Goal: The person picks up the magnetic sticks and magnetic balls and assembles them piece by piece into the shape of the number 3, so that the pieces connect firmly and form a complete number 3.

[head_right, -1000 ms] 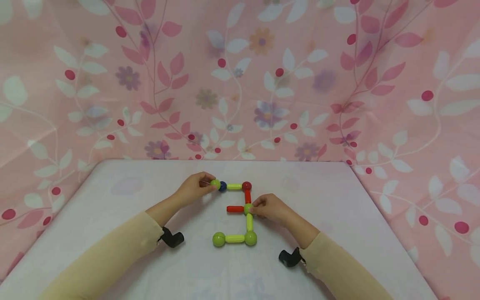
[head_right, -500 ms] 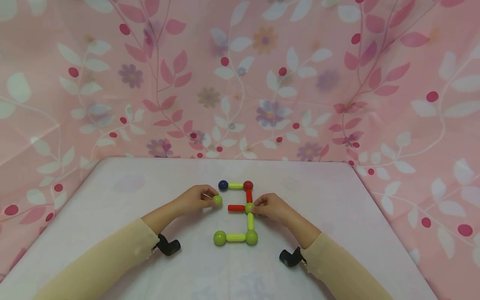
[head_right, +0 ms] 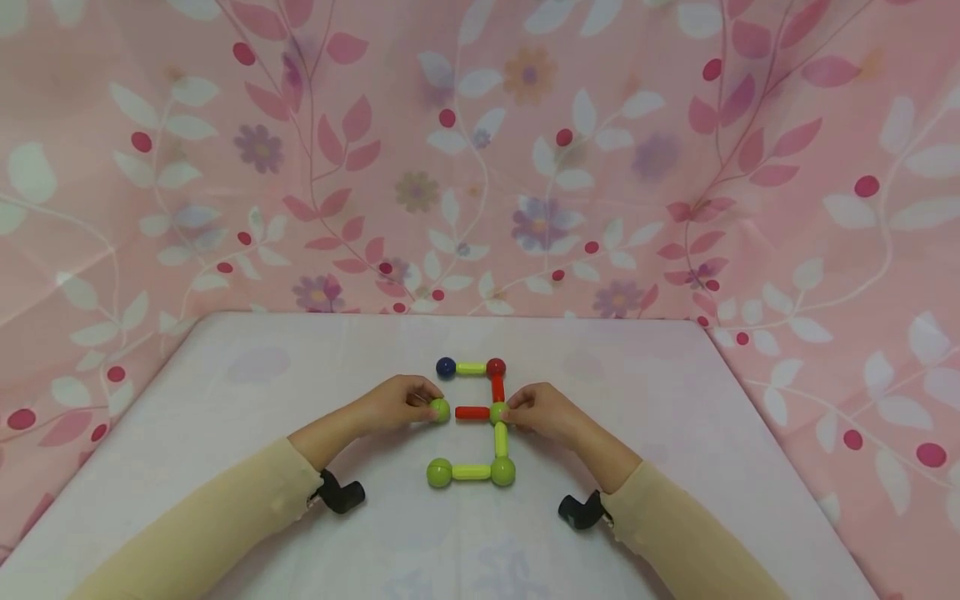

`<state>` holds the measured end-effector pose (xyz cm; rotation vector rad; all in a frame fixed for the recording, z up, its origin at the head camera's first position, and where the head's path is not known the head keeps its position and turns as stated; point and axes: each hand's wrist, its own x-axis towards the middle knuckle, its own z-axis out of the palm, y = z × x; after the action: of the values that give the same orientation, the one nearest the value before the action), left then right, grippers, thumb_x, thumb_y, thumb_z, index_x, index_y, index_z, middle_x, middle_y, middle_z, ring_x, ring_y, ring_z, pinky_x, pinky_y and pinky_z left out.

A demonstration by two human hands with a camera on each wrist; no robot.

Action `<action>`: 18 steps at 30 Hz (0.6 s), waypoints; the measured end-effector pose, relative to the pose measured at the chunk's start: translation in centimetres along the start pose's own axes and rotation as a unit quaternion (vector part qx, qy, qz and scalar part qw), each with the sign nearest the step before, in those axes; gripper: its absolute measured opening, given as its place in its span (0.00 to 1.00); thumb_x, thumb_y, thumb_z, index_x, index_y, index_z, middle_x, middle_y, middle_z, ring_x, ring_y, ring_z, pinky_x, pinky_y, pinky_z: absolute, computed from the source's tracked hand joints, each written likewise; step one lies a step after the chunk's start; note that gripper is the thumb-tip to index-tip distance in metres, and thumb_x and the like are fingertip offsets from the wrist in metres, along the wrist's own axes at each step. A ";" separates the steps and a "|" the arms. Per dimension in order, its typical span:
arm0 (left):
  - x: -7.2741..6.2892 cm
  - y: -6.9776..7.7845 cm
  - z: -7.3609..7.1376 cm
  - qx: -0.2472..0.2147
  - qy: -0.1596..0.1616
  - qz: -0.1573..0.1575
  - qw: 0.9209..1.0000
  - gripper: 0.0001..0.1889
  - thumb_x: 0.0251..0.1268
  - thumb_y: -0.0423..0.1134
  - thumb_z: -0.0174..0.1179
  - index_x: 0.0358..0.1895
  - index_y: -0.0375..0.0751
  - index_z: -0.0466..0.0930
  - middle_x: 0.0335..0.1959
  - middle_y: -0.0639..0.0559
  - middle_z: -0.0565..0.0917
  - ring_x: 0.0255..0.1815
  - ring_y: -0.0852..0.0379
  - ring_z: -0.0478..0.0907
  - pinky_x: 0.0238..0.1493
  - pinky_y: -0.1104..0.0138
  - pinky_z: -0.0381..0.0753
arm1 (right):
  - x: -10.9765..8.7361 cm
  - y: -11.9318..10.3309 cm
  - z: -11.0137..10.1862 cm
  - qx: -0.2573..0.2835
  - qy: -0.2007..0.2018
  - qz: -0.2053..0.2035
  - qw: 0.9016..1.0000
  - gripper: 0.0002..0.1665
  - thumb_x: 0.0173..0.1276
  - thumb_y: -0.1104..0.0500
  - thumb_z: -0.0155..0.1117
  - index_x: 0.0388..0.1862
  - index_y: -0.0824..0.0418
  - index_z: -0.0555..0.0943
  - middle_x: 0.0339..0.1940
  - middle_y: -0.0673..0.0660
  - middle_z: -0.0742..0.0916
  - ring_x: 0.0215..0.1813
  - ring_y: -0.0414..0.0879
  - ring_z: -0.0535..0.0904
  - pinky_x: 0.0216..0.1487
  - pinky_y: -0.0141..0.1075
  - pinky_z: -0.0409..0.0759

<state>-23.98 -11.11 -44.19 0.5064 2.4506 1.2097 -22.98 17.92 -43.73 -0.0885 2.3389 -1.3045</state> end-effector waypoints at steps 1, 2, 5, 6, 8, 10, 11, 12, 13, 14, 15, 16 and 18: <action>0.0 0.1 0.0 0.001 0.000 0.000 1.000 0.14 0.64 0.40 0.70 0.51 0.43 0.83 0.42 0.54 0.83 0.43 0.57 0.78 0.45 0.65 0.80 | 0.0 0.0 0.0 -0.001 0.000 0.001 1.000 0.15 0.68 0.59 0.70 0.47 0.67 0.81 0.37 0.56 0.84 0.39 0.47 0.78 0.43 0.37 0.80; 0.0 0.0 0.1 0.001 -0.001 0.002 1.000 0.14 0.64 0.40 0.70 0.51 0.43 0.83 0.42 0.54 0.83 0.43 0.57 0.78 0.46 0.65 0.79 | 0.0 -0.1 -0.1 -0.002 0.001 0.002 1.000 0.15 0.68 0.59 0.70 0.47 0.67 0.81 0.37 0.56 0.84 0.39 0.47 0.78 0.43 0.37 0.80; 0.1 0.1 0.3 0.001 -0.001 0.006 1.000 0.15 0.64 0.40 0.70 0.51 0.43 0.83 0.42 0.55 0.83 0.43 0.58 0.78 0.47 0.65 0.79 | 0.0 -0.1 -0.1 -0.003 0.001 0.006 1.000 0.14 0.68 0.59 0.70 0.47 0.66 0.81 0.37 0.56 0.84 0.39 0.47 0.78 0.44 0.37 0.80; 0.1 0.0 0.4 0.002 -0.001 0.008 1.000 0.15 0.64 0.41 0.70 0.51 0.42 0.83 0.42 0.55 0.83 0.43 0.58 0.78 0.48 0.65 0.79 | 0.0 -0.1 -0.1 -0.003 0.001 0.007 1.000 0.14 0.68 0.59 0.70 0.47 0.66 0.81 0.37 0.56 0.84 0.39 0.47 0.78 0.44 0.37 0.80; 0.2 0.1 0.5 0.003 -0.001 0.010 1.000 0.15 0.64 0.41 0.70 0.51 0.42 0.83 0.42 0.55 0.83 0.43 0.58 0.78 0.48 0.65 0.79 | 0.0 -0.1 -0.1 -0.001 0.002 0.009 1.000 0.14 0.68 0.59 0.70 0.47 0.66 0.81 0.37 0.55 0.84 0.39 0.47 0.78 0.44 0.37 0.80; 0.1 0.1 0.6 0.002 -0.002 0.009 1.000 0.14 0.64 0.41 0.70 0.51 0.43 0.83 0.42 0.55 0.83 0.43 0.58 0.78 0.48 0.65 0.79 | 0.0 -0.1 -0.1 0.001 0.003 0.011 1.000 0.14 0.68 0.59 0.70 0.47 0.66 0.81 0.37 0.55 0.84 0.39 0.47 0.78 0.44 0.37 0.81; 0.1 0.2 0.6 0.002 -0.003 0.009 1.000 0.14 0.64 0.41 0.69 0.51 0.43 0.83 0.42 0.55 0.83 0.43 0.58 0.78 0.48 0.65 0.79 | 0.0 -0.1 -0.1 0.001 0.004 0.012 1.000 0.14 0.68 0.59 0.70 0.47 0.66 0.81 0.37 0.55 0.84 0.39 0.47 0.78 0.44 0.37 0.81; 0.1 0.2 0.6 0.001 -0.003 0.010 1.000 0.15 0.64 0.40 0.69 0.52 0.43 0.83 0.42 0.55 0.83 0.43 0.58 0.77 0.47 0.65 0.79 | 0.0 -0.1 -0.1 0.001 0.003 0.012 1.000 0.14 0.68 0.59 0.70 0.47 0.66 0.81 0.37 0.55 0.84 0.40 0.47 0.78 0.44 0.37 0.81; 0.0 0.2 0.7 -0.001 -0.004 0.009 1.000 0.14 0.65 0.40 0.69 0.52 0.43 0.82 0.42 0.55 0.83 0.43 0.57 0.77 0.47 0.65 0.78 | 0.0 -0.1 -0.1 0.001 0.005 0.014 1.000 0.14 0.67 0.59 0.70 0.47 0.66 0.81 0.37 0.55 0.84 0.40 0.47 0.78 0.44 0.36 0.80; 0.0 0.3 0.7 -0.003 -0.004 0.008 1.000 0.14 0.65 0.40 0.69 0.52 0.43 0.82 0.42 0.55 0.83 0.43 0.57 0.77 0.47 0.65 0.78 | 0.0 -0.1 -0.1 -0.001 0.005 0.014 1.000 0.14 0.67 0.58 0.70 0.46 0.66 0.81 0.37 0.55 0.84 0.40 0.47 0.78 0.44 0.36 0.80; 0.0 0.3 0.7 -0.004 -0.004 0.008 1.000 0.14 0.65 0.40 0.69 0.52 0.43 0.82 0.42 0.55 0.83 0.43 0.57 0.77 0.47 0.65 0.78 | 0.0 -0.1 -0.1 -0.002 0.005 0.014 1.000 0.14 0.67 0.58 0.71 0.46 0.65 0.81 0.37 0.55 0.84 0.40 0.47 0.78 0.44 0.36 0.80; 0.0 0.3 0.8 -0.005 -0.003 0.009 1.000 0.14 0.65 0.40 0.69 0.52 0.42 0.82 0.42 0.55 0.83 0.43 0.57 0.77 0.47 0.65 0.78 | 0.0 -0.1 -0.1 -0.004 0.005 0.014 1.000 0.14 0.67 0.58 0.71 0.46 0.65 0.81 0.37 0.55 0.84 0.40 0.47 0.78 0.44 0.36 0.80; 0.0 0.2 0.9 -0.006 -0.001 0.011 1.000 0.15 0.65 0.40 0.69 0.52 0.42 0.82 0.42 0.55 0.83 0.43 0.57 0.77 0.46 0.65 0.78 | 0.0 -0.2 -0.1 -0.004 0.007 0.017 1.000 0.14 0.67 0.58 0.71 0.46 0.65 0.81 0.36 0.55 0.84 0.39 0.47 0.78 0.43 0.36 0.80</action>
<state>-23.52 -10.42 -44.57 0.5313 2.4408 1.2308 -23.06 17.86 -43.56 -0.0437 2.3475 -1.2826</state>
